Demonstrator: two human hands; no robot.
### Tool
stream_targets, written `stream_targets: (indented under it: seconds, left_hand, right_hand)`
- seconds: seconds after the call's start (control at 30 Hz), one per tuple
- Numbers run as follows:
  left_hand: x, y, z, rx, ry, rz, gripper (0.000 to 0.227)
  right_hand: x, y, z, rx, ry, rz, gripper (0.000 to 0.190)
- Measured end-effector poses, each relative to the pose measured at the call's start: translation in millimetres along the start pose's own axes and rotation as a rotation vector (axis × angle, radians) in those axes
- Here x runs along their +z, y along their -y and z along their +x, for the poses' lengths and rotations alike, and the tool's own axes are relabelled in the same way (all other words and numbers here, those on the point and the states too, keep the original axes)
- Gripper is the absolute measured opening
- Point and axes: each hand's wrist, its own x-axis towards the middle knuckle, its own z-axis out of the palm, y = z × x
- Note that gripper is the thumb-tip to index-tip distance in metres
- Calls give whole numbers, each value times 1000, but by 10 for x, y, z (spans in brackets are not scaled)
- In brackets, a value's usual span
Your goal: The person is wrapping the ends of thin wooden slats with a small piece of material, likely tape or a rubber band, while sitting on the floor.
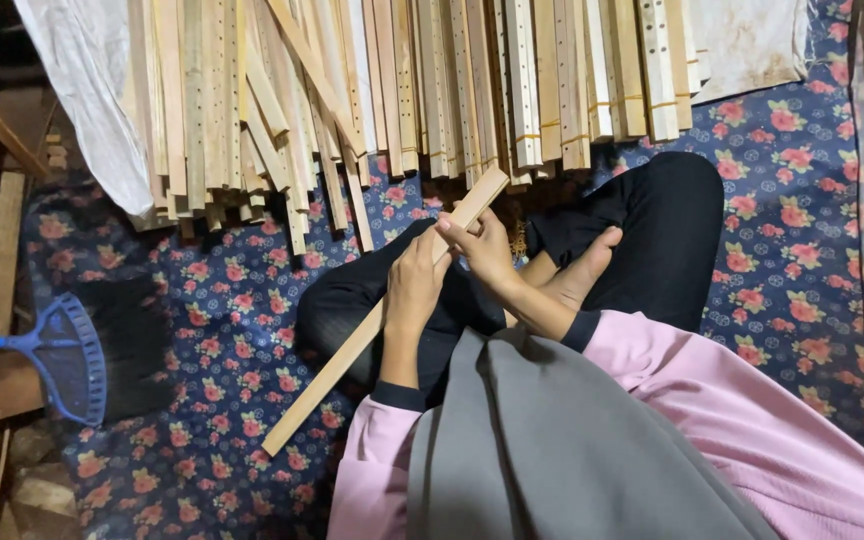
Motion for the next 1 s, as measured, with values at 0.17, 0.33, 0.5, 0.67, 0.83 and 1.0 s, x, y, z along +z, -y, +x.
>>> stream_targets:
  seconds: [0.17,0.33,0.5,0.67,0.83,1.0]
  left_hand:
    - [-25,29,0,27,-31,-47,45]
    - [-50,31,-13,25,-31,-93,45]
    - [-75,-2,-12,36,-18,-96,46]
    - [-44,-140,118,-77,82,-159,68]
    - [100,-401,309,-339,229,-176,58]
    - [130,-388,342,-451,314,-173,58]
  right_hand:
    - [56,258,-95,-35,16,-25,76]
    - [-1,417,-132,-133,-18,85,80]
    - [-323,173,151,-154,-66,122,54]
    - [-259,400,-76,-132,-92,97,50]
    - [-382,381,-206,-96,-130,87,50]
    - [-758,63,62,10,-127,251,64]
